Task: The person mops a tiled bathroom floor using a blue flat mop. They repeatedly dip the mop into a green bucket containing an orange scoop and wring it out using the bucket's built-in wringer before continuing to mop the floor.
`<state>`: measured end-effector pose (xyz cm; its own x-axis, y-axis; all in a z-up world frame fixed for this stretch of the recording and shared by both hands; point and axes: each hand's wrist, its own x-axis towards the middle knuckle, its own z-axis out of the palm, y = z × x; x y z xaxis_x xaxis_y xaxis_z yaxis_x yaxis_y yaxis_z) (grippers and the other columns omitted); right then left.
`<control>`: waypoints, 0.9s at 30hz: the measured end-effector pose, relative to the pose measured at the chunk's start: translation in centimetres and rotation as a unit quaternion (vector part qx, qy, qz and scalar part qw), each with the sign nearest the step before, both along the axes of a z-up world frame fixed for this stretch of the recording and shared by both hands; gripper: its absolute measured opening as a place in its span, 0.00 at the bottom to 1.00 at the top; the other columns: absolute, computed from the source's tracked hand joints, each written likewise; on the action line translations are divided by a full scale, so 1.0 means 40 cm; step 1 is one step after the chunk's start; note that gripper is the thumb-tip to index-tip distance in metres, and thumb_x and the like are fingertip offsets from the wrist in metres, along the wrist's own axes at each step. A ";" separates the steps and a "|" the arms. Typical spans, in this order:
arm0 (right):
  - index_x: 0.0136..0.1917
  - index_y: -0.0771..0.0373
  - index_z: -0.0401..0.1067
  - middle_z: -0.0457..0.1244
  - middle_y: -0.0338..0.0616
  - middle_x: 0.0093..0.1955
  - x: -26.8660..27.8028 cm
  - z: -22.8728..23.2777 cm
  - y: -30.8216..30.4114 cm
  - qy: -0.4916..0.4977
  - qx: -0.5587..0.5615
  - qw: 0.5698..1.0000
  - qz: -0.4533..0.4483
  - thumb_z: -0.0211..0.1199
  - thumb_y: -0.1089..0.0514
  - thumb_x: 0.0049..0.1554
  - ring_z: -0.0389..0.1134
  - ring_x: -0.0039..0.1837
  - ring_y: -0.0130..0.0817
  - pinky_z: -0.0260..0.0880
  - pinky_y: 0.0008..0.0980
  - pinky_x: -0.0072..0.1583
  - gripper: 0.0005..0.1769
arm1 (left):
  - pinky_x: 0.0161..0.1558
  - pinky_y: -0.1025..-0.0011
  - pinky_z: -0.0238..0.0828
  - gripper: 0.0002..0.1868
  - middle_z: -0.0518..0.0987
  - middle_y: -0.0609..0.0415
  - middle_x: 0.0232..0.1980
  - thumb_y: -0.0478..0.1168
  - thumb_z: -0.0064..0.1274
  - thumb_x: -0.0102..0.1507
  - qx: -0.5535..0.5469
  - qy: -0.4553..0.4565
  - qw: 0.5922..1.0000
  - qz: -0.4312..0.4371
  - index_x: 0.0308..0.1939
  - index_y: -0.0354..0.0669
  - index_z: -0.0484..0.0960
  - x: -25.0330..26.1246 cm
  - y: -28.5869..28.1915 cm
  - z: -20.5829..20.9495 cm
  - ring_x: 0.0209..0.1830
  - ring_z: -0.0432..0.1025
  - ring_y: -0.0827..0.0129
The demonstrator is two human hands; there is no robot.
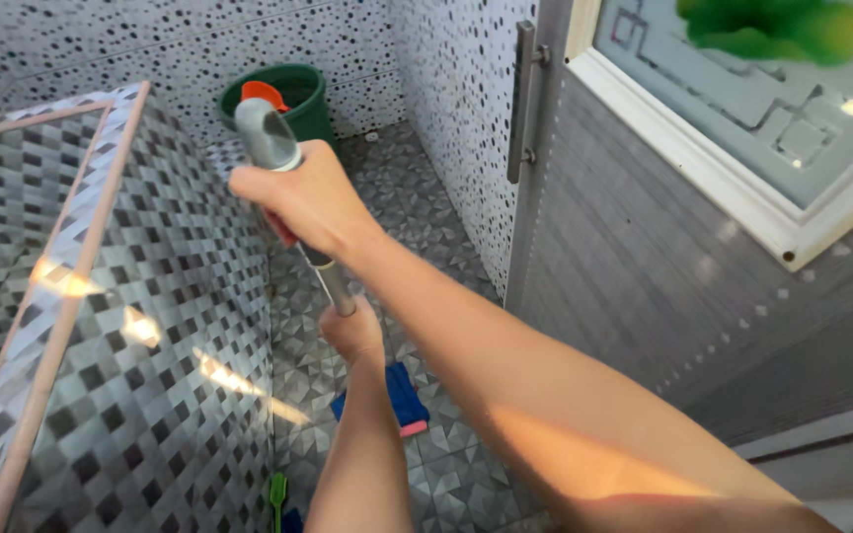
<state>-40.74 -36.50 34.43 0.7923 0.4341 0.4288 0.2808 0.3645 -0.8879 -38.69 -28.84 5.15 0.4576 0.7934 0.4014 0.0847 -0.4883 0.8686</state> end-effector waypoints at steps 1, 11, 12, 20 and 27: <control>0.26 0.64 0.66 0.60 0.38 0.21 0.017 -0.004 -0.013 -0.003 -0.007 1.000 -0.013 0.63 0.54 0.49 0.60 0.22 0.26 0.59 0.31 0.27 0.16 | 0.36 0.51 0.69 0.13 0.79 0.36 0.26 0.38 0.55 0.55 -0.026 -0.005 0.999 -0.023 0.25 0.28 0.81 0.022 -0.003 -0.008 0.27 0.76 0.46; 0.34 0.61 0.68 0.61 0.28 0.33 0.074 -0.160 0.004 -0.006 0.013 0.994 -0.109 0.67 0.57 0.52 0.60 0.38 0.15 0.63 0.24 0.40 0.11 | 0.52 0.71 0.72 0.15 0.77 0.57 0.53 0.48 0.43 0.73 -0.406 -0.203 0.795 -0.402 0.57 0.49 0.78 0.231 0.025 -0.038 0.51 0.74 0.76; 0.34 0.60 0.68 0.62 0.28 0.33 0.086 -0.179 0.004 0.005 0.016 0.994 -0.105 0.67 0.57 0.52 0.61 0.37 0.15 0.64 0.24 0.40 0.11 | 0.55 0.74 0.72 0.16 0.76 0.59 0.58 0.47 0.41 0.74 -0.442 -0.239 0.742 -0.445 0.62 0.52 0.77 0.248 0.032 -0.048 0.55 0.74 0.79; 0.35 0.62 0.70 0.61 0.28 0.34 0.160 -0.255 0.070 -0.053 -0.011 0.992 -0.111 0.68 0.57 0.54 0.59 0.40 0.16 0.63 0.24 0.43 0.11 | 0.48 0.70 0.72 0.14 0.77 0.57 0.49 0.43 0.47 0.66 -0.151 -0.179 0.902 -0.362 0.53 0.44 0.78 0.345 0.113 -0.103 0.47 0.74 0.75; 0.37 0.62 0.72 0.63 0.29 0.34 0.122 -0.235 0.101 -0.085 -0.065 0.994 -0.026 0.70 0.55 0.53 0.60 0.40 0.16 0.65 0.24 0.44 0.11 | 0.44 0.68 0.72 0.13 0.80 0.56 0.41 0.40 0.53 0.58 -0.140 -0.126 0.929 -0.318 0.45 0.40 0.81 0.312 0.162 -0.162 0.40 0.76 0.73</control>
<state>-35.86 -32.47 25.04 0.7362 0.4549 0.5011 0.4455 0.2317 -0.8648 -26.21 -22.36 -1.31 0.7884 0.4849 0.3786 -0.3675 -0.1225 0.9219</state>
